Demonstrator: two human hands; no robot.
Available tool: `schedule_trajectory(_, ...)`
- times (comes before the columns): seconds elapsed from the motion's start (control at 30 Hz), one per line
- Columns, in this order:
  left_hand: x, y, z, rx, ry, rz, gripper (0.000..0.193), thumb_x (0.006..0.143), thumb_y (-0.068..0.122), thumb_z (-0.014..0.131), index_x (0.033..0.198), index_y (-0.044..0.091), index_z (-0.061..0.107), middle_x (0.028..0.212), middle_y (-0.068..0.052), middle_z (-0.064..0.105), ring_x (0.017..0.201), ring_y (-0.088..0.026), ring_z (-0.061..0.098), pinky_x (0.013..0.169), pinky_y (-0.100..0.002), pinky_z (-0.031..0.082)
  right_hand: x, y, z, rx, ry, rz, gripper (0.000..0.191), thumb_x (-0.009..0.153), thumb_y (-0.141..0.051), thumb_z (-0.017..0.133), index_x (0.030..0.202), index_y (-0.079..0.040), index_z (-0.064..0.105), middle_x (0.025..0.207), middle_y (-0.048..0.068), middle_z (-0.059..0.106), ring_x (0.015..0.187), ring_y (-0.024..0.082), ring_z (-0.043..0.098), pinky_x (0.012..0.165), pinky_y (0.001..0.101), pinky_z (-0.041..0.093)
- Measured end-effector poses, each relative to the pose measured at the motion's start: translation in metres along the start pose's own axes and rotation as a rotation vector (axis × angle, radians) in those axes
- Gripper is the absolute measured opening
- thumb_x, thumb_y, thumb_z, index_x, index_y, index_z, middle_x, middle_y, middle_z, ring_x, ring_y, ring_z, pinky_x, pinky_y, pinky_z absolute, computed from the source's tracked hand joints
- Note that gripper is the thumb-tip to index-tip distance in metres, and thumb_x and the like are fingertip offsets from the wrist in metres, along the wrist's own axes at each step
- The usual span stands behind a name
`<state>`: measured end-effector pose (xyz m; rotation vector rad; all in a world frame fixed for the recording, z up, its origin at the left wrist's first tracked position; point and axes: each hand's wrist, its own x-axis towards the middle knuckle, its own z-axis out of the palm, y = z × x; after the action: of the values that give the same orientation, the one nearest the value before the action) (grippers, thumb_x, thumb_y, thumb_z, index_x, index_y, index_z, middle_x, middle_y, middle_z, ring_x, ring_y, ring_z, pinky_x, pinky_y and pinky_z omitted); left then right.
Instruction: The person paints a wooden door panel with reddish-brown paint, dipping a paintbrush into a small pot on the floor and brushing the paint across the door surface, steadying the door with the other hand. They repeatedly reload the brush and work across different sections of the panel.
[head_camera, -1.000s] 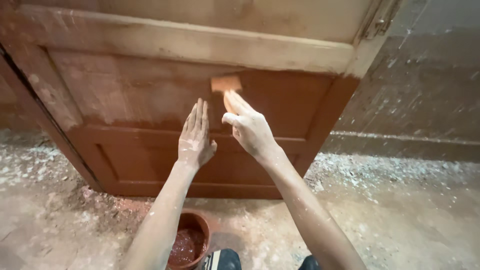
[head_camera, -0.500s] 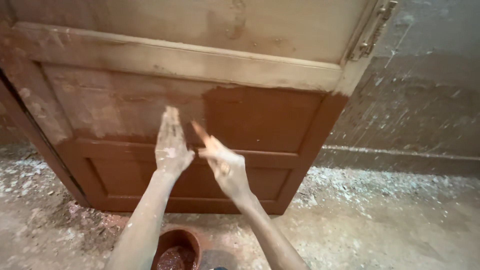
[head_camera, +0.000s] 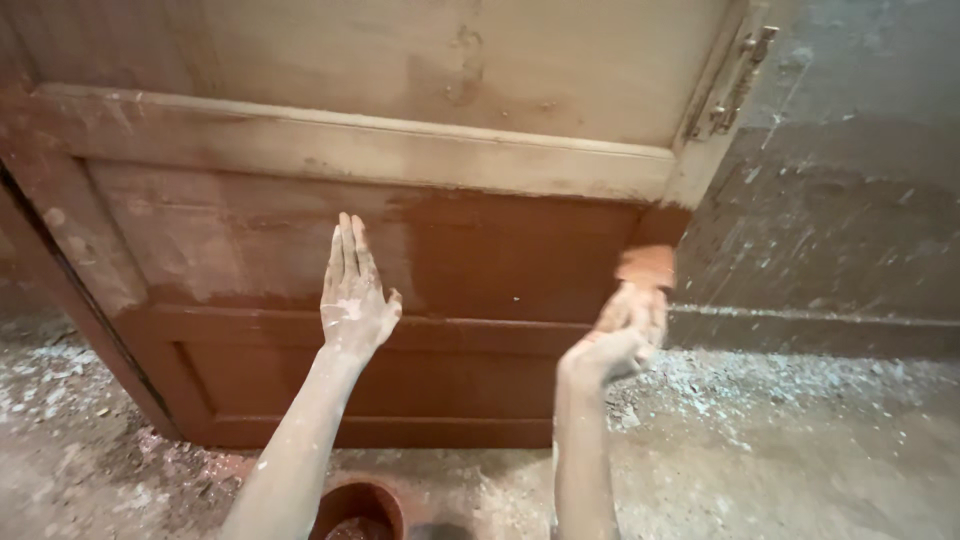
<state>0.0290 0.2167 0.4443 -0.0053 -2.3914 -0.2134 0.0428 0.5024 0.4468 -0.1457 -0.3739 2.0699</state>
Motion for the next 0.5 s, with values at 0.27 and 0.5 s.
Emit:
schedule_trajectory(0.27, -0.013, -0.023, -0.013, -0.003, 0.034, -0.030, 0.116, 0.075, 0.027, 0.078, 0.156, -0.009, 0.003, 0.166, -0.028, 0.007, 0.156, -0.037, 0.013, 0.126, -0.038, 0.019, -0.156, 0.069, 0.032, -0.069, -0.429, 0.451, 0.035, 0.094, -0.001, 0.063, 0.128, 0.009, 0.065, 0.116, 0.017, 0.069, 0.101, 0.026, 0.067, 0.090, 0.0347, 0.057)
schedule_trajectory(0.5, -0.020, -0.027, -0.003, -0.077, 0.053, -0.091, 0.112, 0.080, 0.020, 0.073, 0.159, -0.010, -0.001, 0.169, -0.030, 0.006, 0.159, -0.039, 0.011, 0.128, -0.038, 0.016, -0.160, 0.073, 0.050, 0.211, -0.507, 0.836, 0.039, 0.090, 0.002, 0.061, 0.126, 0.014, 0.056, 0.108, 0.019, 0.070, 0.103, 0.035, 0.071, 0.096, 0.0420, 0.060)
